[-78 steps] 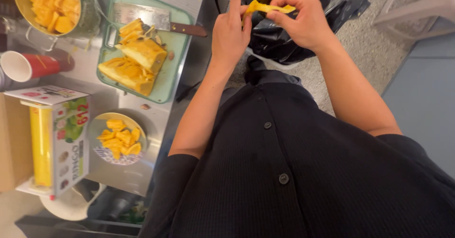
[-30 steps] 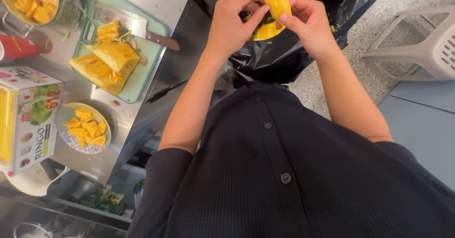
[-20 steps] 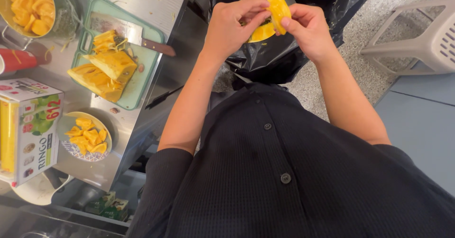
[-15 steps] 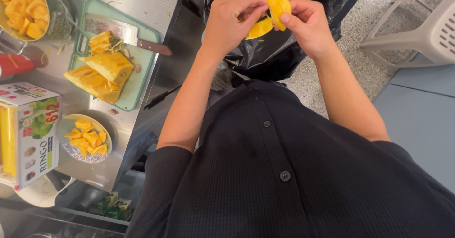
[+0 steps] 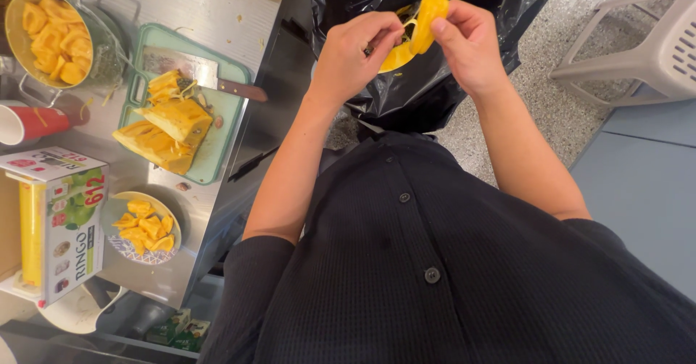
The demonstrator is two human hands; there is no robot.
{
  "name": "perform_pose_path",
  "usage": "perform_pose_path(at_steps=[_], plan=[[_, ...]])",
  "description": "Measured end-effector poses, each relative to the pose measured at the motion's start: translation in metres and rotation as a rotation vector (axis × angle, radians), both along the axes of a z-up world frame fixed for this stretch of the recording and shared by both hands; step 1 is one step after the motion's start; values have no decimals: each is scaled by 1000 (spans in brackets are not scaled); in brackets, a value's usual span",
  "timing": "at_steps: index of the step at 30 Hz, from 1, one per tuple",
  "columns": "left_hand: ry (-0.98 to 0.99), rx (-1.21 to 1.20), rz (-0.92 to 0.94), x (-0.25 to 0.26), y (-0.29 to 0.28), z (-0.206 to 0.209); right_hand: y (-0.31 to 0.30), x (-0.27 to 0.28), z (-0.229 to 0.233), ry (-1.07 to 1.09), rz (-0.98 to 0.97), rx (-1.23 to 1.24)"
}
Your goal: Removing pods and cleaning a jackfruit for preparation.
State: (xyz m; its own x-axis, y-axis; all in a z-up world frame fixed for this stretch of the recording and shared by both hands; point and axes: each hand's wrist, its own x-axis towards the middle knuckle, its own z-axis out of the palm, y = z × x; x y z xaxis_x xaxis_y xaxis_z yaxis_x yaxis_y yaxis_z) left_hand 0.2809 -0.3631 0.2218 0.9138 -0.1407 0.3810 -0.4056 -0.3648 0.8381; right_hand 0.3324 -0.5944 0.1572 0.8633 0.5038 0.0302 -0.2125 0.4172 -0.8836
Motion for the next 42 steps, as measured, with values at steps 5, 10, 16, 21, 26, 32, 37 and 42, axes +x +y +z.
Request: perform_pose_path(at_steps=[5,10,16,21,26,32,37,42], plan=[[-10,-35,41,-7,4,-4,1,3,9,18,-70,155],[63,-47,96,-8,3,-17,-17,6,-1,20,-152,221],[180,16,148,12,-8,-31,-40,11,-1,31,-244,230],[363,499,178,25,-26,-65,-33,4,12,-2,-236,83],[304,297,-12,29,-42,-64,-34,-2,9,-275,-351,-282],[712,-652,-91,21,-56,-43,-25,-7,46,-1065,-547,-870],[604,-668,-61,15,-45,-47,-12,-2,56,-1319,-495,-903],[613,-782,-4,8,-31,-38,2,-1,56,-1178,-419,-717]])
